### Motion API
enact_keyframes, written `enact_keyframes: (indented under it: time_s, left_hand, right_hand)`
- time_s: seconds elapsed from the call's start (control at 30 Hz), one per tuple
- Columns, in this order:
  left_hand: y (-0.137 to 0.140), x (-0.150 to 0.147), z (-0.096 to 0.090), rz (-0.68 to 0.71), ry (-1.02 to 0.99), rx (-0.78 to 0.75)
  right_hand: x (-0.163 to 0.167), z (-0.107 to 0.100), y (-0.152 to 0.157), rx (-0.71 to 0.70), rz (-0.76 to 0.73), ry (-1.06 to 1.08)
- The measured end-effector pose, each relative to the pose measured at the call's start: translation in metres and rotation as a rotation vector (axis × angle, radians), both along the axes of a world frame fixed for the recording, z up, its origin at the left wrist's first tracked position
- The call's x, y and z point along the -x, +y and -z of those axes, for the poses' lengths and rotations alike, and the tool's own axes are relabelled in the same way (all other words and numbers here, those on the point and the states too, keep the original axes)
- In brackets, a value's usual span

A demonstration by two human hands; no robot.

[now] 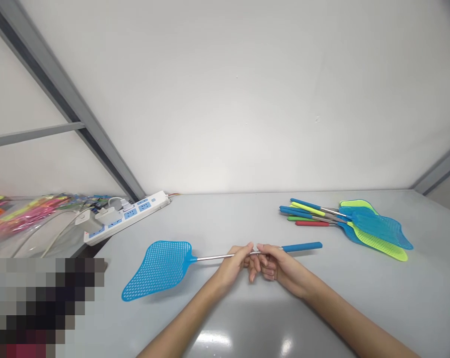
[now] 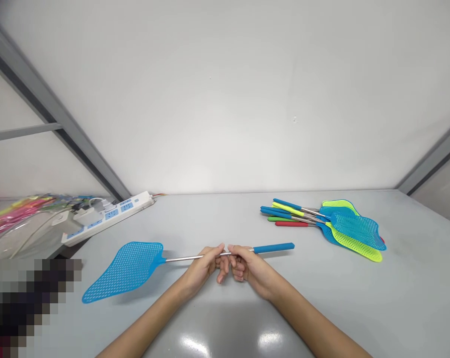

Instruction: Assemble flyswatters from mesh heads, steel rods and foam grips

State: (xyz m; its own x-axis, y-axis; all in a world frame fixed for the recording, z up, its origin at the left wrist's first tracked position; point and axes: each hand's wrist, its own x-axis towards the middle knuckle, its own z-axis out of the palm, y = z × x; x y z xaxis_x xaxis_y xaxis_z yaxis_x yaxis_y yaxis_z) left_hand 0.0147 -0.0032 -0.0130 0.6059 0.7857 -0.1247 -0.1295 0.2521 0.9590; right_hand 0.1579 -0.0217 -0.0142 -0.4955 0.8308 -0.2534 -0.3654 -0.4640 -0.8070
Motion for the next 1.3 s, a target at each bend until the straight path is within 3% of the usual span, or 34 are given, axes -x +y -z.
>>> enact_keyframes:
  time_s: [1.3]
  left_hand:
    - [0.0013, 0.0001, -0.0033, 0.017, -0.041, 0.071]
  right_hand:
    - [0.0007, -0.0021, -0.0004, -0.001, 0.009, -0.020]
